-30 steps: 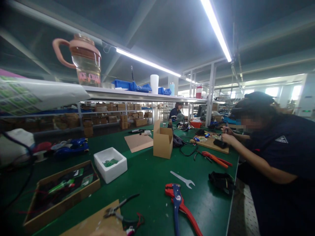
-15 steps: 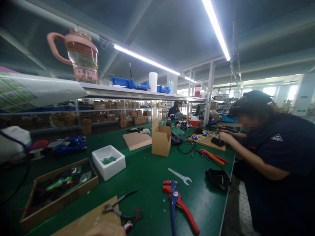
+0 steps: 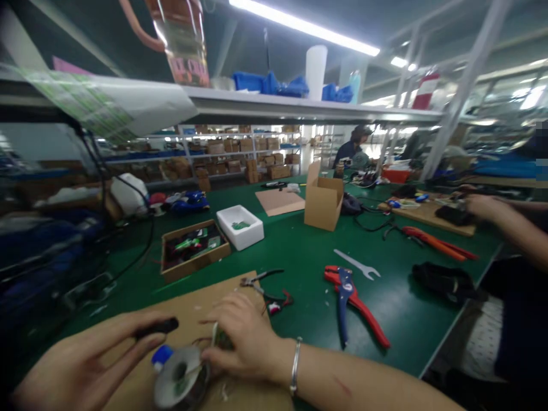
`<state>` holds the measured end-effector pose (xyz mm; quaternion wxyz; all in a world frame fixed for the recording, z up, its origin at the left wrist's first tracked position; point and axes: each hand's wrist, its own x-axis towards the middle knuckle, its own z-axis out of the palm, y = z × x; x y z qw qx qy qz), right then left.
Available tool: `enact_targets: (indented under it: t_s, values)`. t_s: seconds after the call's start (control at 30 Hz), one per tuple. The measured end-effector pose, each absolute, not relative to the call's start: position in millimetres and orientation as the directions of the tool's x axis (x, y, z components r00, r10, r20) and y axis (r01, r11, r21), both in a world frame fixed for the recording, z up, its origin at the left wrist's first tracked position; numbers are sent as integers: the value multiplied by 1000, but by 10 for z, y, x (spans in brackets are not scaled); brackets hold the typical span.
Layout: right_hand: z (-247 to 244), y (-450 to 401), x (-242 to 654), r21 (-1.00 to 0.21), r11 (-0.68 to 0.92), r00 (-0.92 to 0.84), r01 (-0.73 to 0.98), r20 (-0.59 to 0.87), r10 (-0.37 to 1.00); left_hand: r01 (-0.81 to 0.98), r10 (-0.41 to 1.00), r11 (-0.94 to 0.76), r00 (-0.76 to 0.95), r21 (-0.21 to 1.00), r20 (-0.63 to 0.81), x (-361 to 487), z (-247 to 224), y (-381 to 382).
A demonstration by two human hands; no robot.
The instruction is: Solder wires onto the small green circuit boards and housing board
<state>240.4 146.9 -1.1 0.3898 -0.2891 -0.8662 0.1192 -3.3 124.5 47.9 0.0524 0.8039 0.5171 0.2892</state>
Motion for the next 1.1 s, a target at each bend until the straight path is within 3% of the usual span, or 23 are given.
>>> enact_targets:
  t_s: [0.1, 0.23, 0.37, 0.6, 0.77, 0.93, 1.1]
  values:
    - [32, 1451, 2389, -490, 789, -598, 371, 523, 607, 817, 895, -446, 394, 365, 210, 20, 615, 1083]
    - [65, 1428, 2368, -530, 789, -660, 310, 478, 580, 843, 890, -454, 446, 290, 94, 153, 706, 981]
    - [55, 1399, 2351, -605, 733, -589, 311, 483, 648, 850, 874, -460, 484, 255, -35, 187, 717, 988]
    - [-39, 1375, 2339, -654, 665, -417, 360, 525, 742, 827, 882, -445, 472, 344, 8, 240, 671, 1020]
    - [-29, 1394, 2358, -599, 721, -414, 347, 592, 692, 805, 914, -358, 406, 474, 0, 304, 594, 1035]
    - [-8, 1452, 2417, -412, 826, -402, 385, 731, 551, 785, 933, -268, 356, 558, -53, 262, 602, 1085]
    - [-19, 1457, 2420, -295, 874, -433, 385, 779, 453, 753, 932, -237, 356, 614, -76, 279, 601, 1095]
